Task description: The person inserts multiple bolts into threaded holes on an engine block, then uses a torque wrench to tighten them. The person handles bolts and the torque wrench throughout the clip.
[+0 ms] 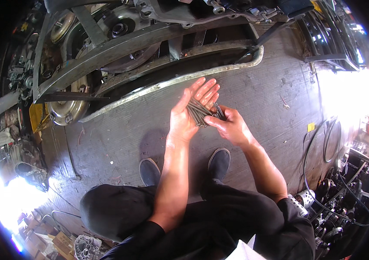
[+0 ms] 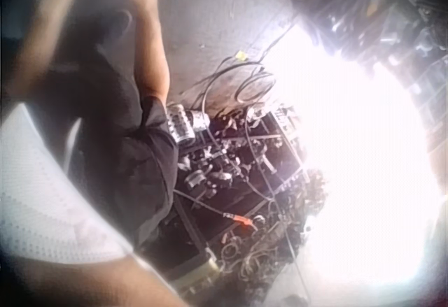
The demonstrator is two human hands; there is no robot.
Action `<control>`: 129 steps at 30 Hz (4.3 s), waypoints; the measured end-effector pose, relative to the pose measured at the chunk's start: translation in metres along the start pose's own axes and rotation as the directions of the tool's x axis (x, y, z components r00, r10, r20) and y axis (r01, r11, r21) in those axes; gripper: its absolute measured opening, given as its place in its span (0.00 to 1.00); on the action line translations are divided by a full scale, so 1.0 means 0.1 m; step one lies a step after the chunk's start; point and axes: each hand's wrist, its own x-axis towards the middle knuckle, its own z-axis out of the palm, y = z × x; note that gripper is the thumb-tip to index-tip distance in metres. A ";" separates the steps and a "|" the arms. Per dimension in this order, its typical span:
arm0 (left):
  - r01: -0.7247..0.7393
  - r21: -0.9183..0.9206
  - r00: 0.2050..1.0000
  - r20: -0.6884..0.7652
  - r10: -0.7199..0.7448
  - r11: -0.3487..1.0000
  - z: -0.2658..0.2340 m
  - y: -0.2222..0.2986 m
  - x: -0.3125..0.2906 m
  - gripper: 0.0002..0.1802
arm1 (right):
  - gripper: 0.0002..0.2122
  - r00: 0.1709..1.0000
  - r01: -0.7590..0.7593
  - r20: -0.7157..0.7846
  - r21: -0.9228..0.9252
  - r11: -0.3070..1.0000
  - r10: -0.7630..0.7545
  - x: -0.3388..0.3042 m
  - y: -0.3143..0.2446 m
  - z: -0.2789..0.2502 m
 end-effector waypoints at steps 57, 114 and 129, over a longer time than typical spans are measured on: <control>0.248 0.096 0.957 -0.179 -0.228 0.964 0.04 0.12 -0.06 0.22 | 0.09 0.765 0.521 0.011 -0.598 0.609 -0.644 -0.10 -0.14 -0.29; 0.293 0.213 0.945 -0.215 -0.248 0.932 0.16 -0.08 -0.09 0.21 | 0.06 0.329 0.924 -0.383 0.319 0.211 -0.863 -0.74 -2.53 -1.09; 0.306 0.203 0.938 -0.231 -0.258 0.930 0.21 -0.12 -0.08 0.20 | 0.10 0.431 0.886 -0.390 0.012 0.463 -0.814 -1.09 -3.25 -0.98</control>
